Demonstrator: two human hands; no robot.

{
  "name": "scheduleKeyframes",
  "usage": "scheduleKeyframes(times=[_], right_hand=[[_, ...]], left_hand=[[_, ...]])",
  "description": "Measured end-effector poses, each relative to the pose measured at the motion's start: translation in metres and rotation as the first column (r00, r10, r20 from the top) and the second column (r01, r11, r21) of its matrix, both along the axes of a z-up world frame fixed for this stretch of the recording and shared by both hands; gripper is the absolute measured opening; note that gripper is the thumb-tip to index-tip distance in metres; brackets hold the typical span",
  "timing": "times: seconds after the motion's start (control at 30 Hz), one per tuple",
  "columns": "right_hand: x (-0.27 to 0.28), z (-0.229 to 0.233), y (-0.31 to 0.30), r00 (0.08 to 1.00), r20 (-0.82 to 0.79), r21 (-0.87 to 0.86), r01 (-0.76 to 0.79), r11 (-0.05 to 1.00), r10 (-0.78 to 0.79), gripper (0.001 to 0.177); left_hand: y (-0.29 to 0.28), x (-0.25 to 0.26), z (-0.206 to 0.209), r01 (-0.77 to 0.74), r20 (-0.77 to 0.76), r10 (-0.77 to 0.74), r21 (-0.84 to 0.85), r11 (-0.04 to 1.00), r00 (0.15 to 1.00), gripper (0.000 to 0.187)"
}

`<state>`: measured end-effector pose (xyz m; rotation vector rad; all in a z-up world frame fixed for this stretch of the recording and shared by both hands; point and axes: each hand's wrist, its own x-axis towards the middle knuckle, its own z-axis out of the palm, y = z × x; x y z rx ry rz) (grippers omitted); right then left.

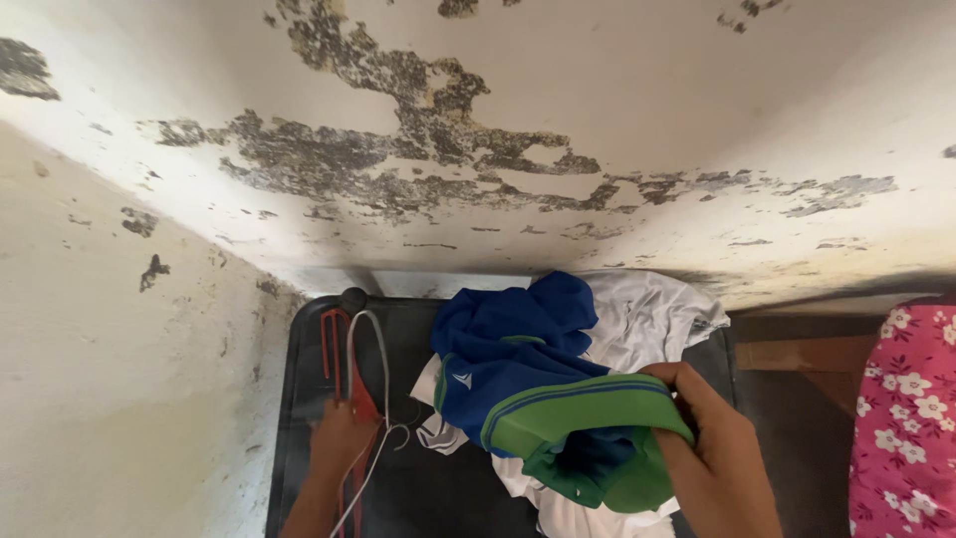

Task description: The person places a blue and green polo shirt onto a metal hanger, adjusts the collar and shoulders, and hangs it on a wall-mounted hook.

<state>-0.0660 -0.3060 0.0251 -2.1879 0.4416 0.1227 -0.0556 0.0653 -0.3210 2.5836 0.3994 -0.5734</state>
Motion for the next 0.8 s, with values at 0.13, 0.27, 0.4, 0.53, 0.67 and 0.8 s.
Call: scheduleKeyframes(times=[0.13,0.27,0.4,0.53,0.67,0.8], right_hand=[[-0.003,0.005,0.001,1.0,-0.015,0.024,0.016,1.0,-0.016,0.039],[-0.006,0.008,0.001,0.995,-0.073,0.02,0.067,0.998,-0.065,0.036],[-0.011,0.012,0.003,0.999,-0.008,0.035,0.049,0.998,-0.049,0.041],[-0.012,0.022,0.004,0.997,-0.047,0.043,0.057,0.997,-0.055,0.04],[-0.015,0.028,0.007,0.994,-0.071,0.026,0.084,0.996,-0.082,0.038],[-0.018,0.034,0.01,0.996,-0.055,0.06,0.076,0.995,-0.073,0.035]], left_hand=[[-0.013,0.004,0.036,-0.04,0.157,0.07,-0.188,0.981,0.985,0.035],[-0.029,0.009,0.07,-0.041,0.248,0.134,-0.345,0.938,0.959,0.035],[-0.038,0.014,0.093,0.058,0.389,0.123,-0.422,0.905,0.913,0.028],[-0.045,0.019,0.107,-0.051,0.236,0.224,-0.572,0.818,0.945,0.016],[-0.052,0.022,0.123,-0.059,0.248,0.28,-0.644,0.763,0.927,0.015],[-0.06,0.027,0.152,-0.096,0.189,0.307,-0.691,0.716,0.933,0.016]])
